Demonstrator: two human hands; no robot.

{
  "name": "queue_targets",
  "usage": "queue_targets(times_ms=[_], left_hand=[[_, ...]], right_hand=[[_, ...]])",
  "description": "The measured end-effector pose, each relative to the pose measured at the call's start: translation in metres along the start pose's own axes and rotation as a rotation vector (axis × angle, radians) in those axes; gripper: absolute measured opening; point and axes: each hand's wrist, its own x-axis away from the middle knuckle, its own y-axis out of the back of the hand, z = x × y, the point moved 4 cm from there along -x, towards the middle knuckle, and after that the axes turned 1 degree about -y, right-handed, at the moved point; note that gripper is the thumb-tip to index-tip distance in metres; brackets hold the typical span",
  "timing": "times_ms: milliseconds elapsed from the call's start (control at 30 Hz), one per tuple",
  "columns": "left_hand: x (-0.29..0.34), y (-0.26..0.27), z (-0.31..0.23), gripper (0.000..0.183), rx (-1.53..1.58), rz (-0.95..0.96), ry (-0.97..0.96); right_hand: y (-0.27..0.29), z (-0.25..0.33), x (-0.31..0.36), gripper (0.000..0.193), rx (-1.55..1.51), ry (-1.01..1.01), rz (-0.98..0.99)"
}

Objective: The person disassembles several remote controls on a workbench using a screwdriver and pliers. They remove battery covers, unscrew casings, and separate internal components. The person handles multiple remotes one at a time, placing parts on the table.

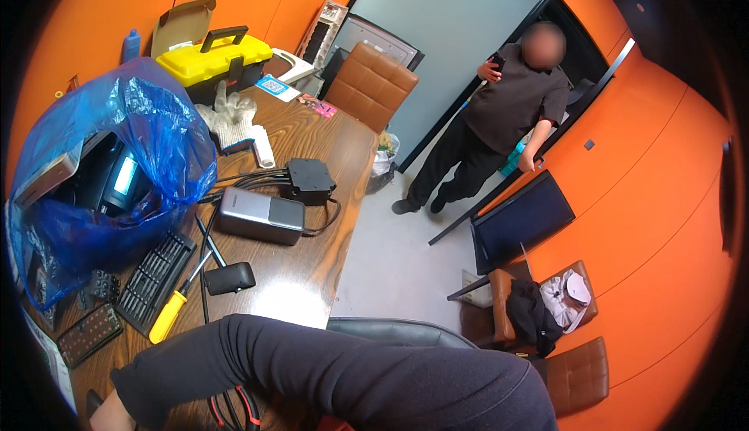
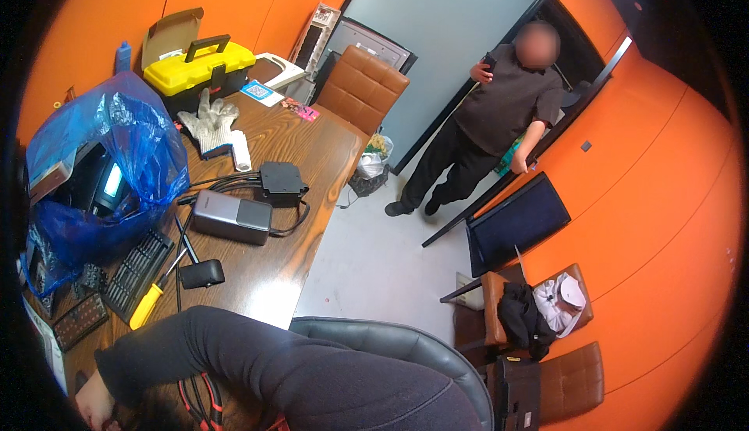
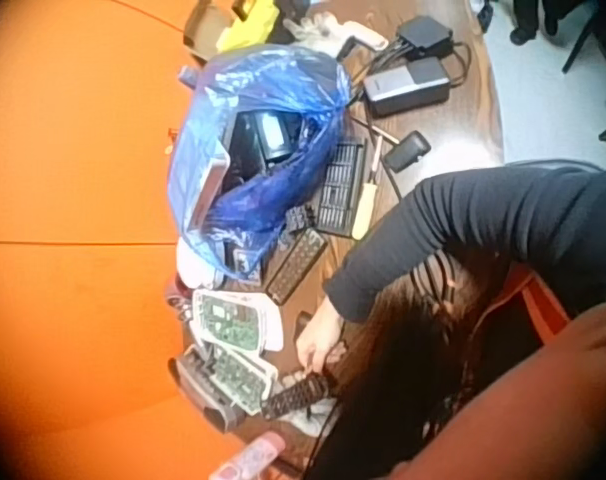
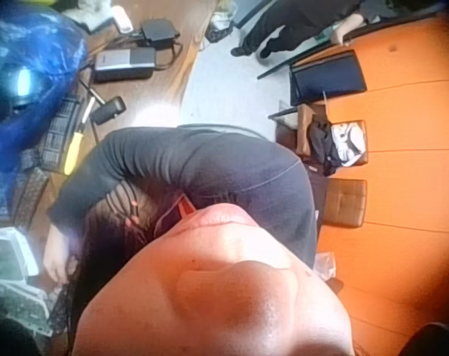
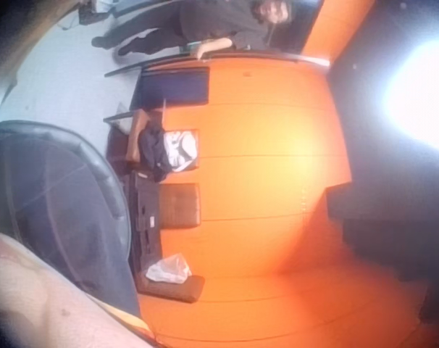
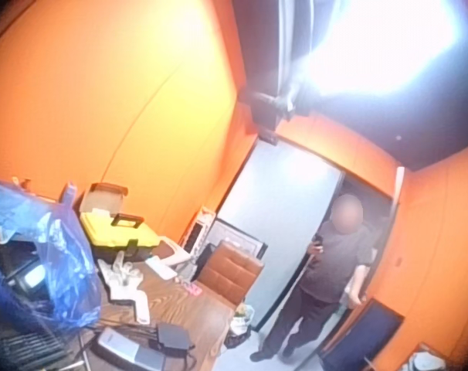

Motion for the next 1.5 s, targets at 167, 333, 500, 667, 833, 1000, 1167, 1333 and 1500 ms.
queue_targets(times_ms=[167, 333, 500, 667, 833, 1000, 1167, 1333, 1500], left_hand=[[-0.002, 0.011, -0.002, 0.050, 0.004, -0.037, -0.013], [-0.002, 0.025, -0.006, 0.052, 0.014, -0.085, -0.032], [0.000, 0.042, -0.013, 0.054, 0.019, -0.139, -0.061], [0.005, 0.067, -0.026, 0.056, 0.022, -0.211, -0.115], [0.036, 0.122, -0.070, 0.058, 0.034, -0.363, -0.262], [0.119, 0.198, -0.143, 0.061, 0.168, -0.477, -0.490], [0.163, 0.233, -0.162, 0.063, 0.456, -0.377, -0.570], [0.142, 0.215, -0.142, 0.063, 0.564, 0.021, -0.446], [0.140, 0.194, -0.123, 0.059, 0.728, -0.110, -0.497]], right_hand=[[0.000, 0.008, 0.003, 0.018, -0.004, -0.005, 0.006], [-0.002, 0.014, 0.001, 0.019, -0.013, -0.023, 0.015], [-0.007, 0.016, 0.000, 0.020, -0.018, -0.031, 0.014], [-0.006, 0.031, -0.006, 0.022, -0.055, -0.065, 0.004], [0.006, 0.059, -0.005, 0.023, -0.418, -0.279, -0.060], [0.008, 0.076, 0.006, 0.015, -0.755, -0.497, -0.090], [0.008, 0.076, -0.003, 0.025, -0.597, -0.669, -0.156], [0.018, 0.102, 0.011, 0.028, 0.369, -0.643, -0.181], [0.007, 0.154, 0.057, 0.020, 0.410, -0.669, -0.350]])
